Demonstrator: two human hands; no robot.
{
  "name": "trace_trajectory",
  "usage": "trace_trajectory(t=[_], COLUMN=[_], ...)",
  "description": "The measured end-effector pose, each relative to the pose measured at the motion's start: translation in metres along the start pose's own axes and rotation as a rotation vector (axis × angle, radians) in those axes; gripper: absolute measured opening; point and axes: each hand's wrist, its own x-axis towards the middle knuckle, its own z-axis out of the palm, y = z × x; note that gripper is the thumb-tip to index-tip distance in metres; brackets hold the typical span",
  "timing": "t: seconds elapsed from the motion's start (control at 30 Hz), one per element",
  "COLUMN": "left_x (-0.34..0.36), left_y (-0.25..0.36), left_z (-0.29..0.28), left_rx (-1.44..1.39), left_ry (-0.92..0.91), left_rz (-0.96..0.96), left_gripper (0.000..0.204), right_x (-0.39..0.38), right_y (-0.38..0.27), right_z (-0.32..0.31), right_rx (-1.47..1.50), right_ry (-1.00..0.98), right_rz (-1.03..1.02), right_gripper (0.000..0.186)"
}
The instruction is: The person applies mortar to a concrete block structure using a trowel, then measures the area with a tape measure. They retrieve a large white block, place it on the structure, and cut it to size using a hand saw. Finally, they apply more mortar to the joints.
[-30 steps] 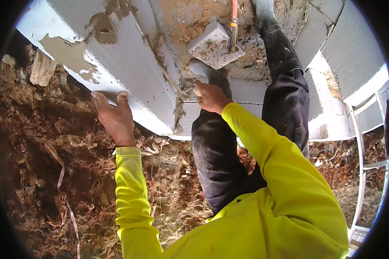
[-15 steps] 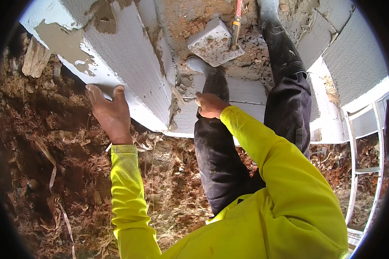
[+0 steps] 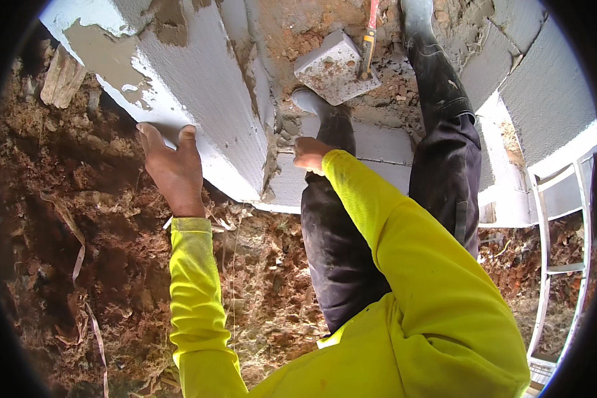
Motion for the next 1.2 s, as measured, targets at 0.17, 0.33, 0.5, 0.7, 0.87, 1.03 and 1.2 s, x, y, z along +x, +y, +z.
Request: trace_trajectory(t=[0.17, 0.33, 0.5, 0.7, 0.87, 1.03, 1.2], left_x=[-0.001, 0.0, -0.002, 0.0, 0.0, 0.0, 0.001], left_y=[0.007, 0.001, 0.002, 0.001, 0.004, 0.001, 0.001], left_z=[-0.002, -0.001, 0.002, 0.002, -0.001, 0.002, 0.001], left_rx=[-0.016, -0.014, -0.004, -0.009, -0.04, -0.038, 0.025], left_ry=[-0.007, 0.007, 0.017, 0.033, 0.014, 0.032, 0.082], left_rz=[-0.04, -0.011, -0.027, -0.001, -0.022, 0.002, 0.036], left_gripper=[0.077, 0.077, 0.079, 0.078, 0.078, 0.077, 0.075], right_x=[0.003, 0.002, -0.026, 0.016, 0.001, 0.006, 0.034], right_y=[-0.015, -0.043, -0.055, -0.057, -0.023, 0.011, 0.017], right_z=[-0.029, -0.084, -0.116, -0.081, 0.005, 0.024, 0.037], right_rx=[0.084, -0.101, -0.058, -0.364, -0.295, -0.319, -0.507], right_ry=[0.126, 0.306, 0.5, 0.376, 0.067, -0.071, -0.171], right_rz=[-0.068, -0.208, -0.256, -0.121, -0.019, -0.015, -0.195], right_gripper=[0.018, 0.025, 0.034, 0.029, 0.03, 0.038, 0.031])
